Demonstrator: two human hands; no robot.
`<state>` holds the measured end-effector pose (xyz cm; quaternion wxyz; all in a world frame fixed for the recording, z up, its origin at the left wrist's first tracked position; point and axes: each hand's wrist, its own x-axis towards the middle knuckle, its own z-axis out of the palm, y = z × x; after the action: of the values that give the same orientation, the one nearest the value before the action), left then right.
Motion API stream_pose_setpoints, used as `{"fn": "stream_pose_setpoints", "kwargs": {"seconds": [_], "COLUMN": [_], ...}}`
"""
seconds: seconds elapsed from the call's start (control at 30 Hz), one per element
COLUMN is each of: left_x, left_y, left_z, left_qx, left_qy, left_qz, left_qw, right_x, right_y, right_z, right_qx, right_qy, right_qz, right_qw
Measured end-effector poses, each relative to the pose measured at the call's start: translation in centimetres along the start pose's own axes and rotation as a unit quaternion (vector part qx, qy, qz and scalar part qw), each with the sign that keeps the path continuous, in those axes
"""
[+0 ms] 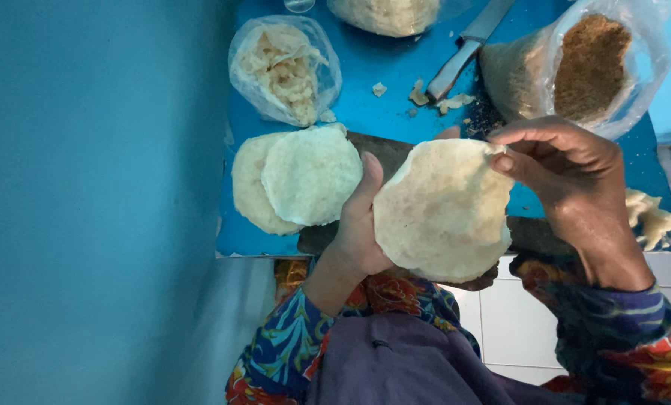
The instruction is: The person sits on the floor and peels thin translucent skins off round dough discs one at a time, working over a board on their lap. They tear the skin free, set the peeled disc on a growing stack on the table, and place discarded skins in a plastic bag.
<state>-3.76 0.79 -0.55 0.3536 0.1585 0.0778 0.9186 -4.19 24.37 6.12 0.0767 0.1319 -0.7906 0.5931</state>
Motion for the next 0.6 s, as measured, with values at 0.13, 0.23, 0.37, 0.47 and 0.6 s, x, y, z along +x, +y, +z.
{"fn": "stream_pose_setpoints", "kwargs": {"seconds": [0.13,0.23,0.37,0.47,0.6], "left_x": [-0.2,-0.4,-0.1,0.4,1.2], "left_y": [0.0,0.0,0.5,0.9,0.5], "left_z": [0.4,0.6,0.8,1.4,2.8], "left_qx": [0.056,0.104,0.166,0.296,0.444], "left_qy": [-0.001,-0.002,-0.012,-0.002,0.075], "left_qz": [0.002,0.003,0.005,0.051,0.088], "left_qw": [0.998,0.995,0.986,0.954,0.889], "right_x": [-0.4,-0.4,0.3,0.7,1.3], "right_y": [0.2,0.2,-0.9,-2.4,-3.5], "right_z": [0.0,-0.3,-1.1,-1.8,-1.4], "right_qx": [-0.047,-0.057,-0.087,-0.107,-0.122], "right_qy": [0.013,-0.001,-0.057,-0.113,-0.162], "right_qz": [-0.012,-0.061,-0.133,-0.149,-0.163], "right_qw": [0.999,0.997,0.986,0.976,0.966]}}
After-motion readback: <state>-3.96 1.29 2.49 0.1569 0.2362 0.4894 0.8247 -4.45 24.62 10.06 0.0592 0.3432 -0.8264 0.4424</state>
